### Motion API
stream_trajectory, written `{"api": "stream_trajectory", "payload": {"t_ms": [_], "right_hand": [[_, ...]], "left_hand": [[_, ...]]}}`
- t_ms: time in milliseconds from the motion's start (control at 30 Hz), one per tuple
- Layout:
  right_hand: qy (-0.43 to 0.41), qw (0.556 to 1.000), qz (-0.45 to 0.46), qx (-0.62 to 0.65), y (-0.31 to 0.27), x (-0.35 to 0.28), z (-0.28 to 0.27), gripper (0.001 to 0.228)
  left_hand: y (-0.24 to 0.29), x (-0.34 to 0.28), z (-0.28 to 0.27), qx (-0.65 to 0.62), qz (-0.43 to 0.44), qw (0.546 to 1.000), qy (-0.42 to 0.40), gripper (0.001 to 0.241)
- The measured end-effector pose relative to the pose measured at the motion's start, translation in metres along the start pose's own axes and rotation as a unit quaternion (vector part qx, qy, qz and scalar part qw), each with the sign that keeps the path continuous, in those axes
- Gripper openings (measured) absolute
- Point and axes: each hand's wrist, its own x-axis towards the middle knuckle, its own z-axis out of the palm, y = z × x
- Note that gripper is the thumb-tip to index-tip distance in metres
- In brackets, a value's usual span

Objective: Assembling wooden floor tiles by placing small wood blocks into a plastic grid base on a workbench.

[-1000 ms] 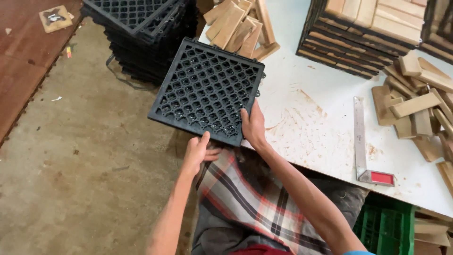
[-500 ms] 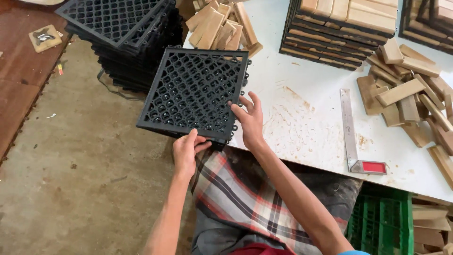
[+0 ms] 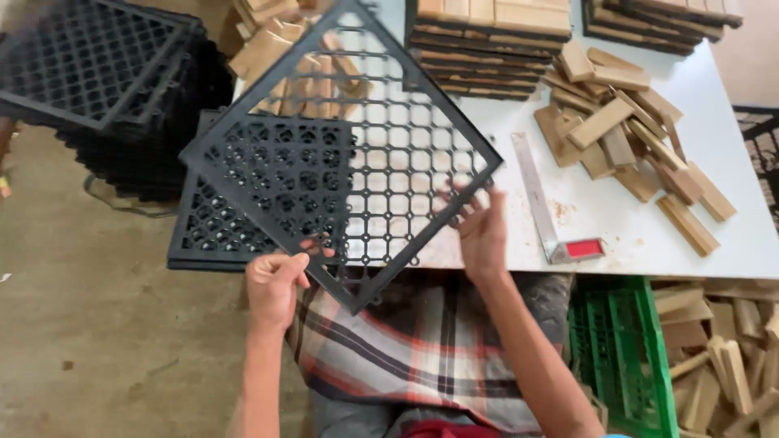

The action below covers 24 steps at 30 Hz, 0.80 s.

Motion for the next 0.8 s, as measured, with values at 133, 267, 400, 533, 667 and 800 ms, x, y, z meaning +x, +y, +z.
{"api": "stream_trajectory", "payload": {"t_ms": [133,267,400,533,667,800], "right_hand": [[0.013,0.993,0.011,-0.114,-0.041,0.012,-0.092,0.041],[0.081,0.975,0.085,-0.186,-0.017,-0.008,-0.165,0.027],[0.12,0.954,0.045,-0.271,-0.033,-0.036,-0.16,0.029],[0.097,0.659,-0.069,-0.743,-0.005,-0.021,-0.218,0.037],[0.085,0.442,-0.235,-0.861,0.0,-0.022,-0.202,0.038],[0.082,0.442,-0.292,-0.844,0.006,-0.012,-0.213,0.031]], "left_hand": [[0.053,0.012,0.064,0.064,-0.02,0.993,-0.096,0.041],[-0.036,0.04,0.097,0.089,-0.094,0.991,-0.03,0.04],[-0.08,0.052,0.111,0.237,-0.024,0.968,-0.081,0.024],[-0.072,0.044,0.131,0.347,-0.002,0.923,-0.167,0.055],[-0.086,0.04,0.137,0.494,0.152,0.841,-0.157,0.053],[-0.12,0.041,0.129,0.56,0.225,0.786,-0.131,0.055]]}}
